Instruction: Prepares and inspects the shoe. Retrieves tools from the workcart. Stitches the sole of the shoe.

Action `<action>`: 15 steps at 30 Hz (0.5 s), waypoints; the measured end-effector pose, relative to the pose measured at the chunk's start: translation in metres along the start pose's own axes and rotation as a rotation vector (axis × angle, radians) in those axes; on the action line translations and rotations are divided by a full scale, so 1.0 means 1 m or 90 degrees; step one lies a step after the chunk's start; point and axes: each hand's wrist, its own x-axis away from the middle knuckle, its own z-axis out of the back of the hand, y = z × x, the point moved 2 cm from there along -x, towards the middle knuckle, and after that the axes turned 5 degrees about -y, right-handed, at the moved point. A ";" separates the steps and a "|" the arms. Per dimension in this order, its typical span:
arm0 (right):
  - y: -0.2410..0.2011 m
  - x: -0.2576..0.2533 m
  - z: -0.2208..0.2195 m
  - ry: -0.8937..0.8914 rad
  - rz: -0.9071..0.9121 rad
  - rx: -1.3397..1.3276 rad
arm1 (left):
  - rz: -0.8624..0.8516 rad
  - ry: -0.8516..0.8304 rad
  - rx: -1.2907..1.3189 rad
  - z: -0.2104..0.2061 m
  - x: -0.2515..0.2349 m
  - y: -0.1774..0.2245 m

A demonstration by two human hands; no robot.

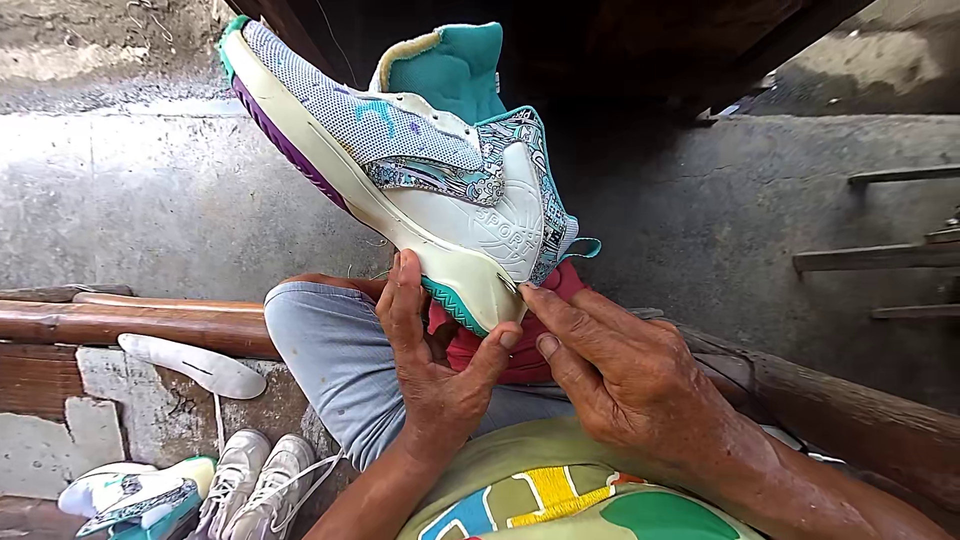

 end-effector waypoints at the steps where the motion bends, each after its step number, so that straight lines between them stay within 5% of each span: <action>1: 0.000 -0.001 0.000 -0.001 0.001 0.003 | 0.002 0.000 -0.002 0.000 0.000 0.000; 15: -0.006 -0.008 0.007 -0.022 -0.026 0.032 | 0.001 0.015 -0.014 0.001 0.001 -0.003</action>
